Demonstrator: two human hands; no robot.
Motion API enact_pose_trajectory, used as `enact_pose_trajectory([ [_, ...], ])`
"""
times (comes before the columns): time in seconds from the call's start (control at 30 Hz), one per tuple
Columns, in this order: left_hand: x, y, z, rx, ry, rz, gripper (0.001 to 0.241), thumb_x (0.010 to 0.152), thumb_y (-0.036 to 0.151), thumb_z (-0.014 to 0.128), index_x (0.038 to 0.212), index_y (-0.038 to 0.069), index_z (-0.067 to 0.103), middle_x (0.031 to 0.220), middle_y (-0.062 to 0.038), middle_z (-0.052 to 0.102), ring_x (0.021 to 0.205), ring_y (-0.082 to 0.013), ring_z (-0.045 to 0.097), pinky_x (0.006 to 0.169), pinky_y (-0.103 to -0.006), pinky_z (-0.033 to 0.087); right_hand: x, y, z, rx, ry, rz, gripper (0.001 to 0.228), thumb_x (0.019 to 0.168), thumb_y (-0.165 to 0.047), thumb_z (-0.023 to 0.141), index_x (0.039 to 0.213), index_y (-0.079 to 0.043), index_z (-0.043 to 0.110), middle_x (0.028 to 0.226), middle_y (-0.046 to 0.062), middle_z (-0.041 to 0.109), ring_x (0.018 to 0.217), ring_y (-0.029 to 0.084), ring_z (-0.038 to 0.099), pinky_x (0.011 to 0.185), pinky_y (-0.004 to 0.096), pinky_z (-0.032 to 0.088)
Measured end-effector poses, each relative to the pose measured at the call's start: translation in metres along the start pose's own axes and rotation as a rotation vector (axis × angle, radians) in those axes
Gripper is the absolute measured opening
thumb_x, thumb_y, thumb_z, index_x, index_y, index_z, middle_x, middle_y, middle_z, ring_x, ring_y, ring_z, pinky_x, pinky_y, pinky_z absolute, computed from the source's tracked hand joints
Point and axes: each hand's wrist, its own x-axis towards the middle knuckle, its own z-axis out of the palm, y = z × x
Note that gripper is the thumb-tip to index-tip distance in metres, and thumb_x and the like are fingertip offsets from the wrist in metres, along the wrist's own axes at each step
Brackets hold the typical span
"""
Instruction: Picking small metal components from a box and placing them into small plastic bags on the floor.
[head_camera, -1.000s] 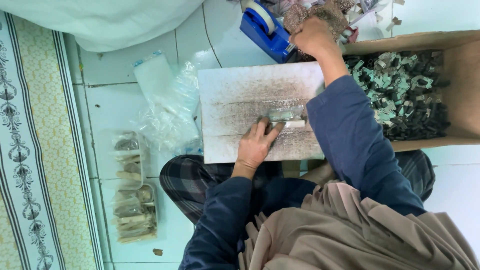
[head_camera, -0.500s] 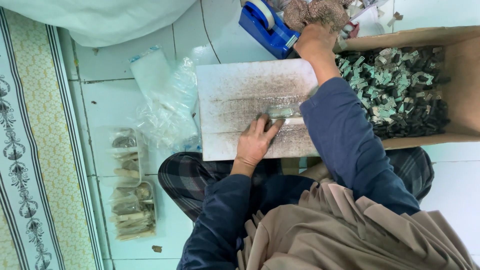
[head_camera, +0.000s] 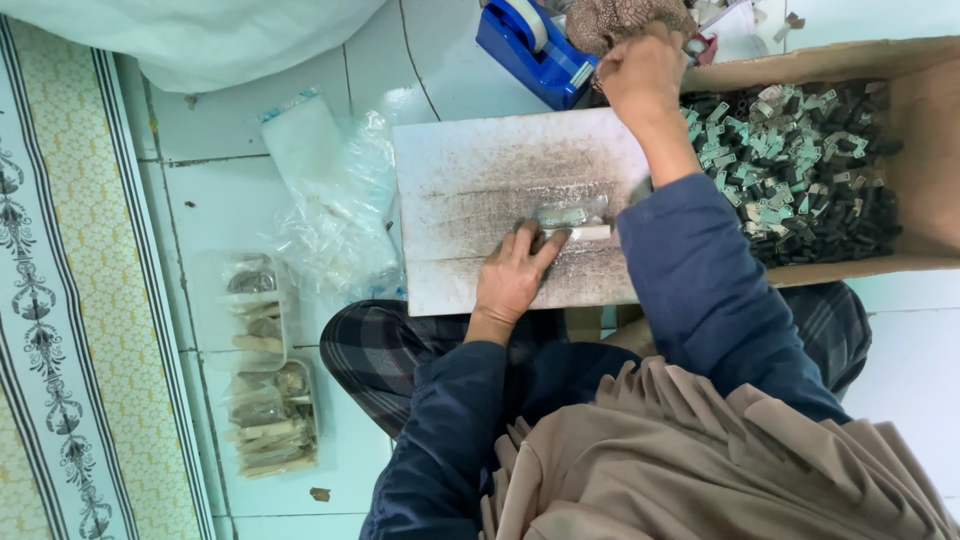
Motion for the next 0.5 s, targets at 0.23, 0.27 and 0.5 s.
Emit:
enact_pose_trajectory([
  [0.23, 0.005, 0.003, 0.001, 0.13, 0.204, -0.034, 0.02, 0.109, 0.021, 0.047, 0.112, 0.037, 0.059, 0.108, 0.001, 0.059, 0.082, -0.0125, 0.063, 0.062, -0.0228, 0.057, -0.157, -0.005, -0.051, 0.744, -0.075, -0.14, 0.012, 0.094, -0.014, 0.079, 0.105, -0.009, 0.079, 0.092, 0.013, 0.065, 0.093, 0.018, 0.058, 0.085, 0.033, 0.049],
  [0.27, 0.006, 0.003, 0.0, 0.126, 0.202, -0.032, 0.02, 0.109, 0.021, 0.047, 0.112, 0.037, 0.059, 0.108, 0.001, 0.059, 0.082, -0.0125, 0.063, 0.062, -0.0228, 0.057, -0.17, -0.003, -0.045, 0.743, -0.074, -0.135, 0.012, 0.094, -0.014, 0.079, 0.105, -0.009, 0.079, 0.092, 0.013, 0.065, 0.093, 0.018, 0.058, 0.085, 0.033, 0.049],
  [0.5, 0.004, 0.004, 0.004, 0.154, 0.225, -0.032, 0.022, 0.109, 0.02, 0.049, 0.114, 0.039, 0.059, 0.106, 0.003, 0.059, 0.081, -0.0108, 0.064, 0.065, -0.0217, 0.058, -0.206, 0.042, 0.045, 0.729, -0.001, -0.037, 0.01, 0.09, -0.017, 0.082, 0.099, -0.013, 0.081, 0.089, 0.009, 0.059, 0.083, 0.016, 0.058, 0.073, 0.029, 0.046],
])
